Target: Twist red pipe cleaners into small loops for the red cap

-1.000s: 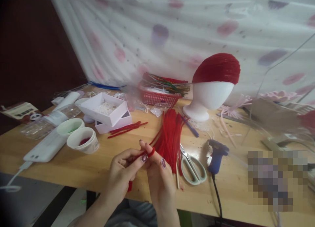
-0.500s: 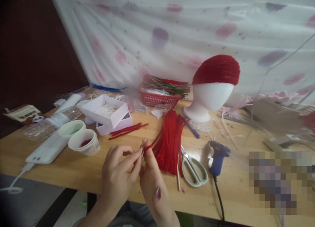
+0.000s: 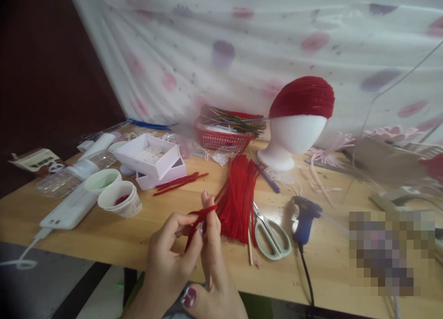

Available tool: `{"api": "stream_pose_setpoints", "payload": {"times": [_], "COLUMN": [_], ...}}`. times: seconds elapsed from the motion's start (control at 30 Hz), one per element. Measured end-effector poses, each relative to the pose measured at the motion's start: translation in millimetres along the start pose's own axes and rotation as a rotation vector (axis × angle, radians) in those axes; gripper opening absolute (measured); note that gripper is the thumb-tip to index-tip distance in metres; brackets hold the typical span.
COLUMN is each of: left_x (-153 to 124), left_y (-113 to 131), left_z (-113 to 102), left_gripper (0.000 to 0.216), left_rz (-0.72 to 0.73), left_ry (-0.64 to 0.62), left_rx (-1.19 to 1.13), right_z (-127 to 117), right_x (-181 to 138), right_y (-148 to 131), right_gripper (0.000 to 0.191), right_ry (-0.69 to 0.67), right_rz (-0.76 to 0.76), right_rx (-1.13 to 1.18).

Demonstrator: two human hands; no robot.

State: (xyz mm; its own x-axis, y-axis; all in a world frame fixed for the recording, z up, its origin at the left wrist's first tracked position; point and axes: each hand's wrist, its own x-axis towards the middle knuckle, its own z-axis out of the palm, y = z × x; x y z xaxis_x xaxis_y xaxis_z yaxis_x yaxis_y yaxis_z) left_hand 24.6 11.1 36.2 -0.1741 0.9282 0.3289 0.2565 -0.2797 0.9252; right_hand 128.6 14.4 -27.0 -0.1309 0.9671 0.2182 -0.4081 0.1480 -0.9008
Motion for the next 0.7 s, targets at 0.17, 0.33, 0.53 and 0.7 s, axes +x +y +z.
{"api": "stream_pose_setpoints", "payload": {"times": [0.17, 0.33, 0.53, 0.7], "left_x": [6.9, 9.5, 6.8, 6.9], "left_y": [2.1, 2.4, 4.5, 3.7], "left_z": [-1.5, -8.7, -9.8, -3.6], "left_gripper": [0.021, 0.036, 0.041, 0.033], "left_rz": [-0.336, -0.824, -0.96, -0.686], "left_ry": [-0.055, -0.186, -0.228, -0.128], "left_rx": [-0.491, -0.993, -1.081, -0.915], "right_z": [9.0, 13.2, -1.5, 11.5], "right_x": [13.7, 27.6, 15.0, 2.6], "right_y": [5.2, 12.4, 10.3, -18.8], "right_gripper": [0.062, 0.051, 0.034, 0.065], "right_ry": [0.185, 0.369, 0.28, 0.038], "right_rz": [0.017, 0.28, 0.16, 0.026], "right_rx": [0.006, 0.019, 0.012, 0.038]}}
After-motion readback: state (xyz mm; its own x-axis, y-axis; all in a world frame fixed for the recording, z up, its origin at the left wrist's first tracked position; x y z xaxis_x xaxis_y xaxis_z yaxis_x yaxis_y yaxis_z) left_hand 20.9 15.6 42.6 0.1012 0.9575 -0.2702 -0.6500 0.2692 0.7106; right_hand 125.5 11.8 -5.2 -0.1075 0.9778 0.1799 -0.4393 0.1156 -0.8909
